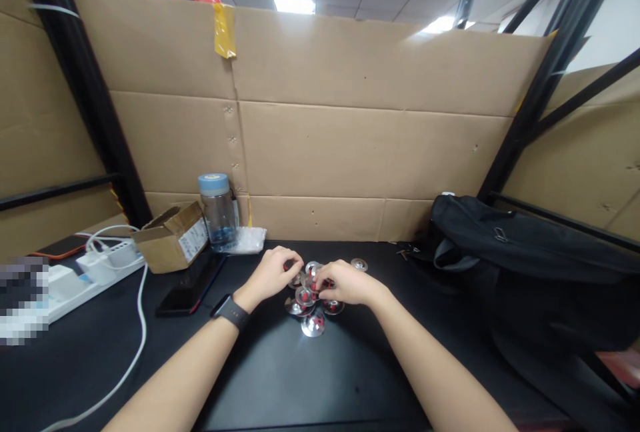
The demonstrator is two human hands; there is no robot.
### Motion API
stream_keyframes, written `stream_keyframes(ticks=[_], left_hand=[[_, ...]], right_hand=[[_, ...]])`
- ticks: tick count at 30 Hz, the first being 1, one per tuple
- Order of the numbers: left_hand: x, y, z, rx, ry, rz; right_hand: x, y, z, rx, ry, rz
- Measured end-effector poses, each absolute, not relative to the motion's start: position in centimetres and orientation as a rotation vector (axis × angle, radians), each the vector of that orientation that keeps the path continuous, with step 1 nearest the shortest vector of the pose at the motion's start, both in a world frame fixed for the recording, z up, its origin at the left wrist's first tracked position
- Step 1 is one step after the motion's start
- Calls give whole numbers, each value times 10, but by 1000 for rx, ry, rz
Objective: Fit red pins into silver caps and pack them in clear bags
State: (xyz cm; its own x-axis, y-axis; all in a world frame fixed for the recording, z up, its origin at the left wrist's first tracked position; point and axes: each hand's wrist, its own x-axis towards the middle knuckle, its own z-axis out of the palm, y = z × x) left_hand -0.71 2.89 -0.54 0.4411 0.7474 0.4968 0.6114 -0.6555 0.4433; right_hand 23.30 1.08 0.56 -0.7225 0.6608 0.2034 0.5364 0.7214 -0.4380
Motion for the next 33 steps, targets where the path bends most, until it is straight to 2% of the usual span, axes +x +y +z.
stream_keyframes(ticks=[4,12,23,28,33], left_hand=[[-5,27,-4,2402,1091,997],[3,27,-12,1832,657,809],[6,19,-9,1764,663,776],[-7,33,-7,1947,801,943],[-32,51,-6,2312,1400,1108]], right_hand=[[233,10,11,-952,-2320,567],[232,14,10,-935,-1881,1184],[227,13,6,-821,-1785,1332],[234,9,17,-839,-1807,1399],[261,25,21,-955,-1704,1186]])
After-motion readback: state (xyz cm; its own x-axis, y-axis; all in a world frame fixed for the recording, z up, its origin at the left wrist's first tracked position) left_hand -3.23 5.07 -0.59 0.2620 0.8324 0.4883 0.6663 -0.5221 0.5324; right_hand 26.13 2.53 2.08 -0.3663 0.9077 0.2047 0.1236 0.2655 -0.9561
